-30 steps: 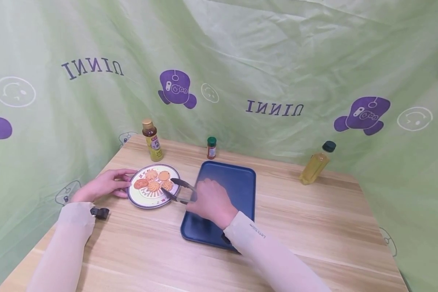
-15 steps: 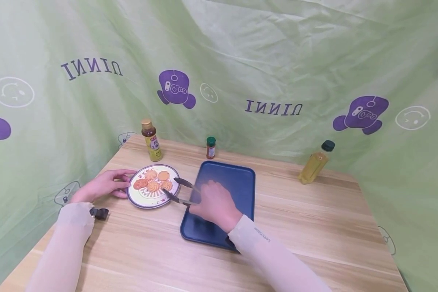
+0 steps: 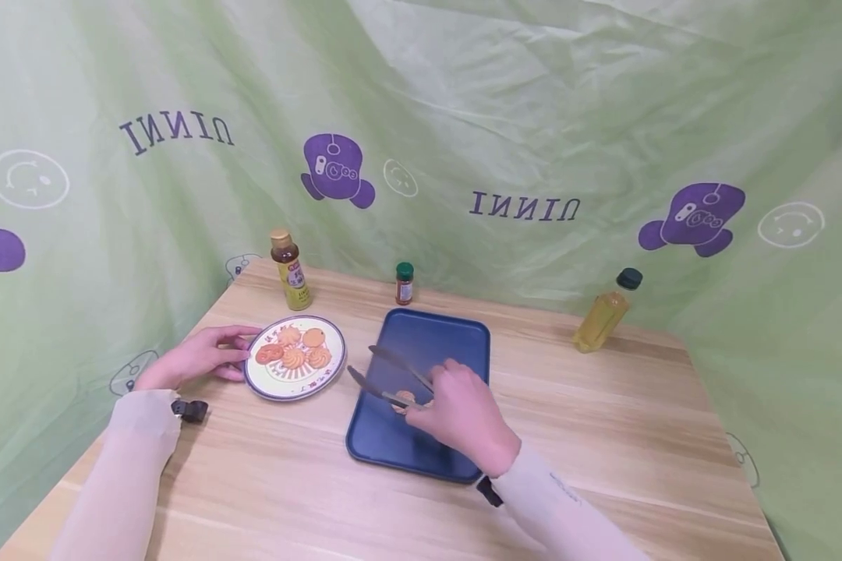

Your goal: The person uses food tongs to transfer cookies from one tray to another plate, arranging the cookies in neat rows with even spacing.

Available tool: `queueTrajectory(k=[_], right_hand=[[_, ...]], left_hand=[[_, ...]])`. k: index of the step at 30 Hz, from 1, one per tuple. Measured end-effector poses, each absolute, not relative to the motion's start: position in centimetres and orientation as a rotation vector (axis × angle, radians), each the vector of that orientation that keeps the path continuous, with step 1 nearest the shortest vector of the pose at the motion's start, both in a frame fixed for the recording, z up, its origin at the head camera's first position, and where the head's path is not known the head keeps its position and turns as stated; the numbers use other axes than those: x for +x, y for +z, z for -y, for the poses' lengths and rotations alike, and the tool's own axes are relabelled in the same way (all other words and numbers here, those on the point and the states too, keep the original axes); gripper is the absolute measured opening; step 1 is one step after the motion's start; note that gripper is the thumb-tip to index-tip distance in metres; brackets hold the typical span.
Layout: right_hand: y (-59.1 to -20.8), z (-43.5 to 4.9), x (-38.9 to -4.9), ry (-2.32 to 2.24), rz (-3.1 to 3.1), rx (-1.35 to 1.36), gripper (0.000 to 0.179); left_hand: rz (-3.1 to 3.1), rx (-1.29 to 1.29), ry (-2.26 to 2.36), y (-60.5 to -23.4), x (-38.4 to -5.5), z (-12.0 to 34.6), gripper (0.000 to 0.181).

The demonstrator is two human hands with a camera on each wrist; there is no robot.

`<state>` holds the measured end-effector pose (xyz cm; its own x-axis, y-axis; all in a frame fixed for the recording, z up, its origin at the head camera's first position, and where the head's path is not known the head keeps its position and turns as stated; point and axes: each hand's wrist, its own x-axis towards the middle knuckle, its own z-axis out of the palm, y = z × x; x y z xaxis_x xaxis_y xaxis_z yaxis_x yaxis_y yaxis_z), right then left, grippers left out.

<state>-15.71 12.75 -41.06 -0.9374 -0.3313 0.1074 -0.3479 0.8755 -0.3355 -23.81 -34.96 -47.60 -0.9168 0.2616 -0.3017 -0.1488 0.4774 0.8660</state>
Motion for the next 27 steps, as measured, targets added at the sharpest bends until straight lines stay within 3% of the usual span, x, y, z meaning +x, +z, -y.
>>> queueTrajectory(k=[13, 27], right_hand=[[-41.2, -17.0, -11.9, 0.469, 3.01, 0.493, 0.05], [-42.1, -18.8, -10.4, 0.468, 3.144, 0.331, 0.053]], left_hand=[[-2.342, 0.097, 1.413, -47.7, -24.2, 35.2, 0.064], [-2.322, 0.089, 1.447, -47.9, -24.0, 35.1, 0.066]])
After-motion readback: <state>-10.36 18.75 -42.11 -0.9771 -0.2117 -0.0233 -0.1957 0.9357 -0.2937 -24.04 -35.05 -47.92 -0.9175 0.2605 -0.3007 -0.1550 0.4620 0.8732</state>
